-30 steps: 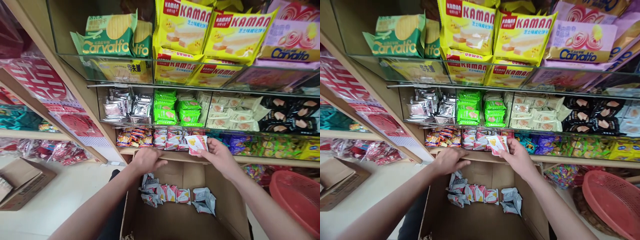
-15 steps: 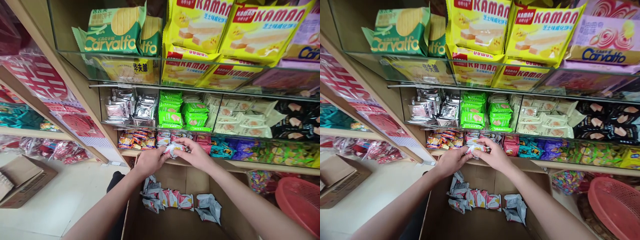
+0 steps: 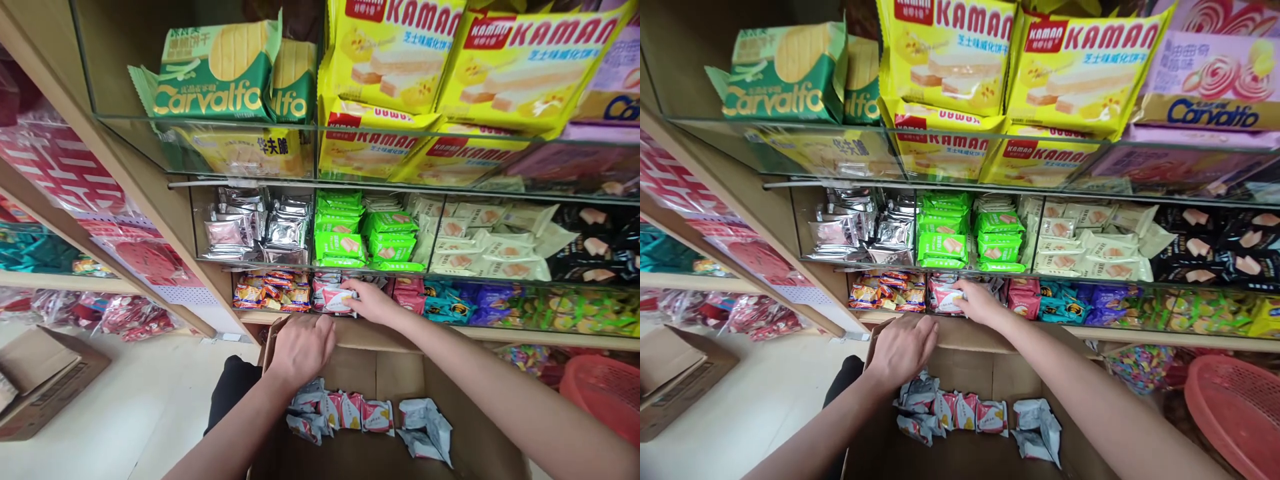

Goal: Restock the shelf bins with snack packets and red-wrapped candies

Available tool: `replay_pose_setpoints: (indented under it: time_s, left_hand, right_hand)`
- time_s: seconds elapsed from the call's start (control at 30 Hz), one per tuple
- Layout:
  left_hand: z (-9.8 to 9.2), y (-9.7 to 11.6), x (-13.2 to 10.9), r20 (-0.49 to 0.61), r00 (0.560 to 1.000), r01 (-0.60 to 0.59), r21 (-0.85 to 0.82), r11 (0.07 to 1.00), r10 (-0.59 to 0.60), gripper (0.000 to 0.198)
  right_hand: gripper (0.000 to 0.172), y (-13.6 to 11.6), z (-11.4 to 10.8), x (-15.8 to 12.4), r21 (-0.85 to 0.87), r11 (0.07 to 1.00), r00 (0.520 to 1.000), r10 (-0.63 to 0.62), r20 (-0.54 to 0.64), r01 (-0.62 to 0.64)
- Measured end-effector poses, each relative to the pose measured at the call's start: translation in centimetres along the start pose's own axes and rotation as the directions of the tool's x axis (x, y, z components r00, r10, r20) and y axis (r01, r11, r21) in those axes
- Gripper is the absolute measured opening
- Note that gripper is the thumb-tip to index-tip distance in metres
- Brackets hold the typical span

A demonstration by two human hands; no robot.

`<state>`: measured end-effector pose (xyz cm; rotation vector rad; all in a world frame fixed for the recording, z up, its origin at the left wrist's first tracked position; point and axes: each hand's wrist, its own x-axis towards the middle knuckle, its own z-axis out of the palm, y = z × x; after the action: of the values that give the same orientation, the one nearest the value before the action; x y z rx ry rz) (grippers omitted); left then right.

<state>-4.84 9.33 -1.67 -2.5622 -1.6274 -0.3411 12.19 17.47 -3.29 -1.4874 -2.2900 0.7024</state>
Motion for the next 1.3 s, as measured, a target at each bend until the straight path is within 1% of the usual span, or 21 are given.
replay_pose_setpoints:
  time_s: [0.07,0.17,0.3,0.37,0.43,0.57,0.7,0.8,0.87,1.0,1.1,1.23,1.3]
  left_hand:
    - [0.2,-0.1,0.0,-0.004,1.0,0.001,0.002,1.0,-0.001,0.025]
    - [0.4,-0.2,0.1,-0.005,1.0,-0.006,-0.001,1.0,0.006,0.025]
    - [0.5,-0.2,0.2,-0.016,1.0,-0.014,0.0,1.0,0.014,0.024]
    - [0.5,-0.3,0.3,-0.019,1.0,-0.018,0.005,1.0,0.018,0.024]
    - [0.5,-0.3,0.4,-0.02,1.0,-0.02,0.01,1.0,0.02,0.025]
    - [0.6,-0.3,0.5,-0.01,1.0,-0.012,0.024,1.0,0.012,0.025]
    - [0.4,-0.2,0.6,0.011,1.0,-0.006,0.037,0.999,0.005,0.025]
    - [0.4,-0.2,0.6,0.014,1.0,-0.004,0.04,0.999,0.003,0.026]
    - [0.4,-0.2,0.6,0.015,1.0,-0.006,0.04,0.999,0.005,0.025]
    - [0.3,-0.2,0.7,0.011,1.0,-0.007,0.049,0.999,0.007,0.025]
    - [0.3,-0.2,0.8,0.014,1.0,-0.015,0.049,0.999,0.014,0.025]
    - [0.3,-0.2,0.8,0.021,1.0,-0.003,0.06,0.998,0.002,0.026]
    - [0.3,-0.3,0.8,0.025,1.0,0.0,0.064,0.998,-0.001,0.026]
  right_hand:
    - [0.028,-0.3,1.1,1.2,-0.033,0.999,0.999,0.008,0.047,-0.006]
    - [0.026,-0.5,2.6,2.5,-0.111,0.994,0.998,0.017,0.06,-0.01]
    - [0.026,-0.2,3.5,3.4,-0.269,0.963,0.997,-0.004,0.075,0.024]
    - [0.023,0.0,3.5,3.6,-0.326,0.944,0.994,-0.025,0.108,0.06]
    - [0.02,0.1,3.2,3.7,-0.343,0.936,0.99,-0.037,0.138,0.083]
    - [0.018,-0.3,2.8,3.9,-0.397,0.913,0.984,-0.022,0.176,0.092]
    - [0.024,-1.0,2.8,4.2,-0.453,0.889,0.983,0.018,0.185,0.069]
    - [0.033,-1.5,2.8,4.2,-0.474,0.877,0.98,0.01,0.196,0.086]
    - [0.035,-1.7,2.7,4.2,-0.478,0.872,0.977,-0.002,0.213,0.106]
    - [0.027,-2.0,2.6,4.2,-0.487,0.868,0.974,0.013,0.228,0.102]
    - [0.024,-2.1,2.8,4.4,-0.486,0.868,0.972,0.016,0.235,0.103]
    - [0.019,-1.5,2.7,4.8,-0.462,0.875,0.957,-0.007,0.29,0.147]
    - [0.021,-0.9,2.1,4.8,-0.445,0.877,0.947,-0.038,0.318,0.184]
